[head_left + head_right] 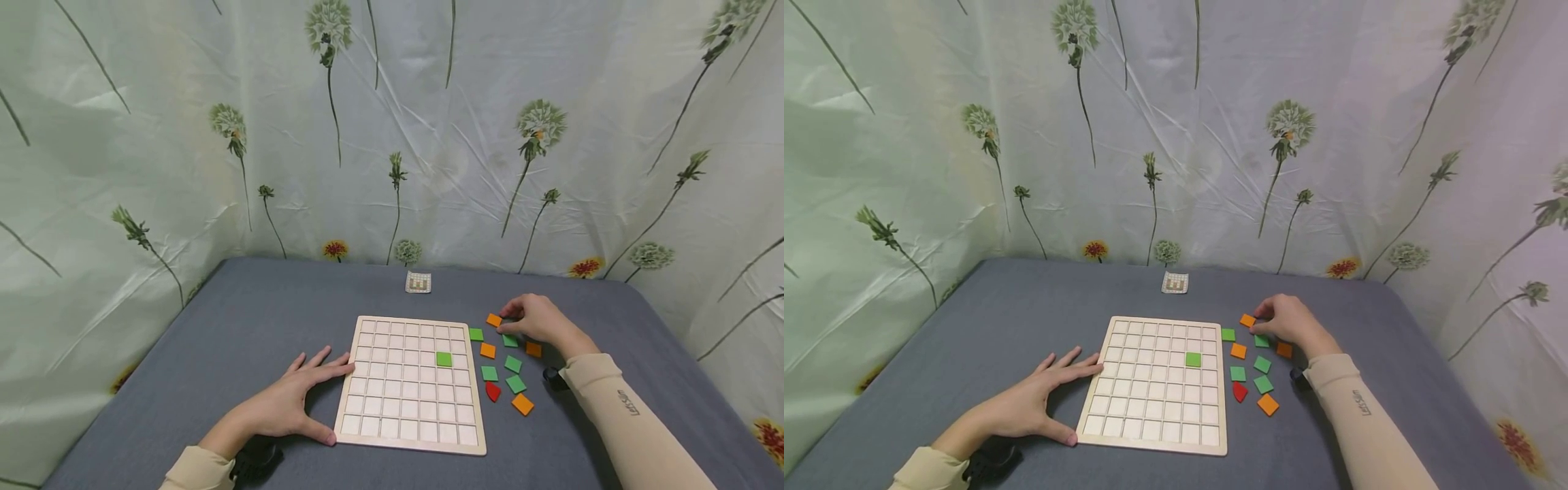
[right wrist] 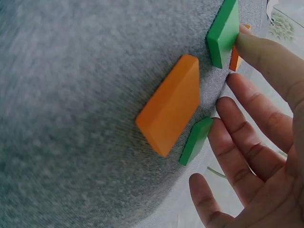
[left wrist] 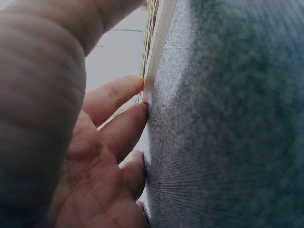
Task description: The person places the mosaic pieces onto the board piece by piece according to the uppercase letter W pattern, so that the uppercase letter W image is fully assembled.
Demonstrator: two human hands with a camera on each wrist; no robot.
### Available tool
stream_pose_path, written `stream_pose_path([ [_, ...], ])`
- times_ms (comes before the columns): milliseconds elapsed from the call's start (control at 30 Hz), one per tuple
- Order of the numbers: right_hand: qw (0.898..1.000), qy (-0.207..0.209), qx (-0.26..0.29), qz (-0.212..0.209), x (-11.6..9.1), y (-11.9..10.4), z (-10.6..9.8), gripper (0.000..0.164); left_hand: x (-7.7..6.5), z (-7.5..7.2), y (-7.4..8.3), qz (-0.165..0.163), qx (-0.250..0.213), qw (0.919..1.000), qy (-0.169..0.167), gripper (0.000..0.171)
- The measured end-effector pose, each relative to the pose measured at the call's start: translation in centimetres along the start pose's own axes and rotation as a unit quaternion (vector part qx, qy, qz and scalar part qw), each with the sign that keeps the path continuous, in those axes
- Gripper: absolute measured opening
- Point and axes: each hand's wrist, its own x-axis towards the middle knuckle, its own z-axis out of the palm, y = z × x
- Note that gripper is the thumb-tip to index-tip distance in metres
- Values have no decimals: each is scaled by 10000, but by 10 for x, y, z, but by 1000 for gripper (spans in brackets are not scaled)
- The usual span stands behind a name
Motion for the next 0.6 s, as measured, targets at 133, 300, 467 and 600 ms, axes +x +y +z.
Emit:
stream_pose_path([
  [133, 9999, 22, 69, 86, 0, 0, 1, 35, 0, 0, 0, -15, 5, 10000, -5, 104],
  [300, 9998, 70, 103, 162, 0, -1, 2, 35, 0, 0, -1, -45, 7, 10000, -12, 105],
  [467, 9997, 116, 145, 162, 0, 0, 1, 33, 1, 1, -2, -88, -13, 10000, -38, 106],
  [600, 9997, 127, 140, 133, 1, 0, 2, 31, 2, 1, -3, -82, -19, 10000, -43, 106],
])
